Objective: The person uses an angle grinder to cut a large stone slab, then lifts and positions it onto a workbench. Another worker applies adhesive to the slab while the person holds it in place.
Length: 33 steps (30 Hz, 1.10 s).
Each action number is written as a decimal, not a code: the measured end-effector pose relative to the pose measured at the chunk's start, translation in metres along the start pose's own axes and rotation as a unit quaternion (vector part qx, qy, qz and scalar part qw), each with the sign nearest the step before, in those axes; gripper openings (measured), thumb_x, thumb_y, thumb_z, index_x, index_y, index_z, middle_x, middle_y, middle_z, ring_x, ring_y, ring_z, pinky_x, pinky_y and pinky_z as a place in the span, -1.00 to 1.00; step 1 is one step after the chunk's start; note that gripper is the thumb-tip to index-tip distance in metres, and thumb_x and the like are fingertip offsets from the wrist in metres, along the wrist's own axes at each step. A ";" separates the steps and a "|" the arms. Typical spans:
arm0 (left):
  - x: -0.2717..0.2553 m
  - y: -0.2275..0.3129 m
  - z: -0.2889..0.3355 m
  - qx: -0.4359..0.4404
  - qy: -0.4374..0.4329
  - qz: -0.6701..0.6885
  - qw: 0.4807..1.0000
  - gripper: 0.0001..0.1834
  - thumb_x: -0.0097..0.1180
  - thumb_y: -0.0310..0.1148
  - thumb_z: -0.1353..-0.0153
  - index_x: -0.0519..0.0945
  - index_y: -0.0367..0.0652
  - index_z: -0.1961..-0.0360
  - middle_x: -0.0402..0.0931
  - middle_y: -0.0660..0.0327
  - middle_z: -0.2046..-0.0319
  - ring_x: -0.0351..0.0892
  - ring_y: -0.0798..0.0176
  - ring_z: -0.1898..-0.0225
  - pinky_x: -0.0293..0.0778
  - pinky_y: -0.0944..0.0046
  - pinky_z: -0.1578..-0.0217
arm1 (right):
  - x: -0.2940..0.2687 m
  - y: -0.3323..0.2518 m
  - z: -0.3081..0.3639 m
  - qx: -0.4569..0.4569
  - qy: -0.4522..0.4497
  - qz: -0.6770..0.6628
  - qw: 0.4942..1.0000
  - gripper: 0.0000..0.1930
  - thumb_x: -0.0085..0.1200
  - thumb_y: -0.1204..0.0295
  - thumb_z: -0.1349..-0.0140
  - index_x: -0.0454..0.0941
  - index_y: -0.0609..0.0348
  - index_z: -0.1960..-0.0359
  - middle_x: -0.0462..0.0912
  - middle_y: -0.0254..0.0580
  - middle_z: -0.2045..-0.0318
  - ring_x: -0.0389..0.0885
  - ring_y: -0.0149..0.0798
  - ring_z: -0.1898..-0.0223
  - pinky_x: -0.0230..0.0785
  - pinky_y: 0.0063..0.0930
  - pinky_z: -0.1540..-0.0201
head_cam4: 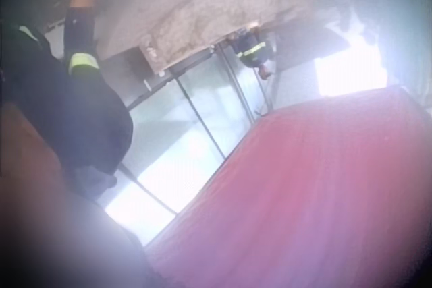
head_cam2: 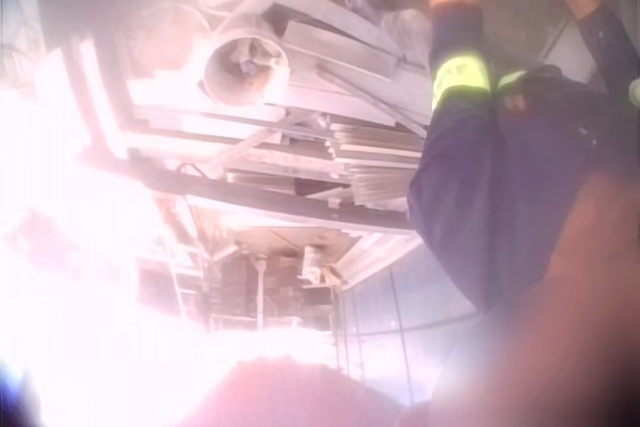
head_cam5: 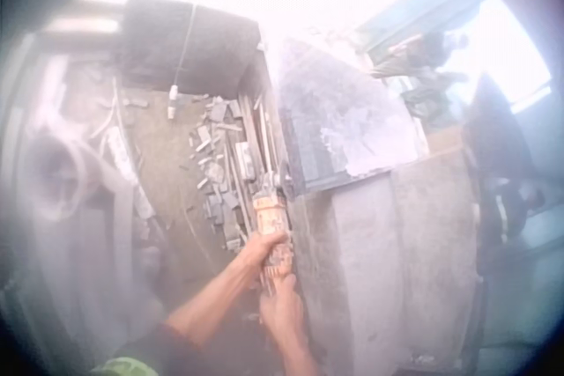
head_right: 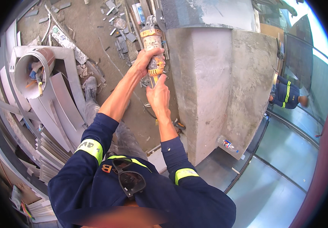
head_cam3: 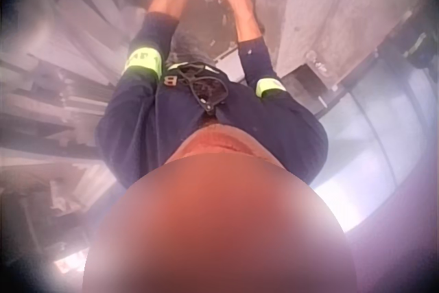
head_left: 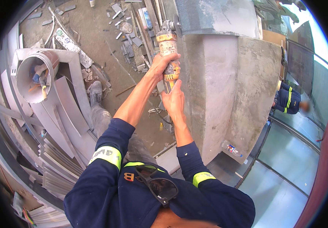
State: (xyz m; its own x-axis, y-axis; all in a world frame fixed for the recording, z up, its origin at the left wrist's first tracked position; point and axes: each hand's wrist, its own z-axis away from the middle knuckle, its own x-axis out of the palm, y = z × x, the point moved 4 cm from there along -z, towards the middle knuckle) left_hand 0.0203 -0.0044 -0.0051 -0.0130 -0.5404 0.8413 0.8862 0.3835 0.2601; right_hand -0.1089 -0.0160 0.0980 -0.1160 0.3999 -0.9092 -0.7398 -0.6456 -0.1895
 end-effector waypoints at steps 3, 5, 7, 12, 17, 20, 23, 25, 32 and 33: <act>0.001 0.003 -0.005 0.004 -0.001 -0.005 1.000 -0.59 0.47 -0.26 -0.22 0.60 -0.28 0.05 0.73 0.07 0.33 0.79 0.13 0.39 0.77 0.11 0.34 | 0.000 -0.003 -0.004 0.007 -0.005 0.006 1.000 -0.37 0.36 0.45 -0.25 0.20 0.31 -0.21 0.74 0.53 0.20 0.72 0.54 0.07 0.56 0.31 0.03; 0.001 0.001 -0.004 0.001 0.001 -0.002 1.000 -0.59 0.46 -0.26 -0.23 0.60 -0.28 0.05 0.72 0.07 0.33 0.79 0.13 0.39 0.77 0.10 0.33 | -0.001 -0.002 -0.004 0.009 -0.006 0.009 1.000 -0.36 0.38 0.45 -0.25 0.21 0.31 -0.21 0.74 0.53 0.19 0.73 0.52 0.05 0.56 0.32 0.01; 0.002 -0.002 -0.002 -0.001 -0.004 0.021 1.000 -0.59 0.49 -0.31 -0.19 0.57 -0.26 0.06 0.71 0.06 0.34 0.78 0.15 0.43 0.76 0.12 0.38 | -0.002 0.001 -0.003 0.008 -0.005 0.009 1.000 -0.36 0.38 0.44 -0.25 0.21 0.31 -0.21 0.74 0.52 0.18 0.73 0.51 0.06 0.56 0.31 0.01; 0.004 -0.011 0.005 -0.006 -0.012 0.020 1.000 -0.62 0.45 -0.26 -0.23 0.61 -0.27 0.07 0.73 0.08 0.32 0.79 0.14 0.38 0.76 0.10 0.33 | -0.004 0.011 0.003 0.023 -0.026 0.000 0.999 -0.36 0.37 0.44 -0.25 0.21 0.32 -0.22 0.74 0.51 0.18 0.74 0.51 0.06 0.57 0.31 0.02; 0.005 -0.012 0.009 -0.013 -0.011 0.013 1.000 -0.62 0.45 -0.28 -0.22 0.59 -0.22 0.06 0.72 0.08 0.33 0.79 0.15 0.40 0.77 0.14 0.33 | -0.004 0.012 0.007 0.026 -0.021 -0.007 0.999 -0.36 0.37 0.43 -0.25 0.21 0.31 -0.22 0.75 0.47 0.18 0.73 0.52 0.07 0.57 0.30 0.04; 0.007 -0.009 0.006 -0.020 -0.018 0.014 1.000 -0.65 0.43 -0.30 -0.24 0.58 -0.22 0.07 0.72 0.09 0.33 0.78 0.16 0.39 0.77 0.12 0.33 | -0.005 0.010 0.007 0.017 -0.019 -0.018 1.000 -0.35 0.36 0.44 -0.24 0.20 0.30 -0.23 0.75 0.46 0.18 0.73 0.51 0.08 0.58 0.29 0.04; 0.006 -0.012 0.005 -0.023 -0.016 0.025 0.999 -0.66 0.41 -0.31 -0.25 0.58 -0.22 0.07 0.72 0.09 0.33 0.79 0.15 0.37 0.77 0.11 0.32 | -0.005 0.016 0.007 0.019 -0.027 -0.010 0.999 -0.35 0.33 0.43 -0.26 0.19 0.29 -0.25 0.74 0.48 0.18 0.73 0.53 0.08 0.58 0.30 0.03; 0.005 -0.020 0.010 -0.015 -0.017 0.050 0.998 -0.65 0.44 -0.31 -0.23 0.60 -0.25 0.08 0.73 0.09 0.33 0.78 0.15 0.39 0.76 0.13 0.33 | -0.003 0.026 0.008 0.012 -0.038 -0.006 0.999 -0.35 0.33 0.40 -0.27 0.19 0.28 -0.27 0.74 0.49 0.18 0.72 0.53 0.08 0.58 0.31 0.03; -0.034 -0.089 0.101 -0.086 -0.045 0.016 0.995 -0.58 0.39 -0.26 -0.29 0.57 -0.28 -0.05 0.75 0.01 0.15 0.83 -0.01 0.12 0.80 -0.05 0.05 | 0.033 0.074 0.100 0.037 -0.193 -0.280 0.940 -0.45 0.40 0.24 -0.35 0.38 0.22 -0.20 0.79 0.07 0.28 0.83 0.02 0.31 0.64 -0.10 0.31; -0.039 -0.100 0.118 -0.102 -0.053 0.010 0.993 -0.55 0.41 -0.23 -0.29 0.57 -0.29 -0.07 0.75 0.00 0.13 0.83 -0.02 0.11 0.80 -0.06 0.04 | 0.046 0.079 0.121 0.131 -0.315 -0.392 0.854 -0.51 0.36 0.21 -0.40 0.44 0.21 -0.18 0.78 -0.07 0.31 0.81 -0.20 0.35 0.63 -0.22 0.37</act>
State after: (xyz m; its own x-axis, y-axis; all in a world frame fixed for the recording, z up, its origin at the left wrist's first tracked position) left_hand -0.1220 0.0666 -0.0083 -0.0328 -0.4475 0.8937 0.9622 0.2277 0.1493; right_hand -0.2535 0.0302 0.0857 0.2097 0.9669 -0.1454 -0.8678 0.1155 -0.4834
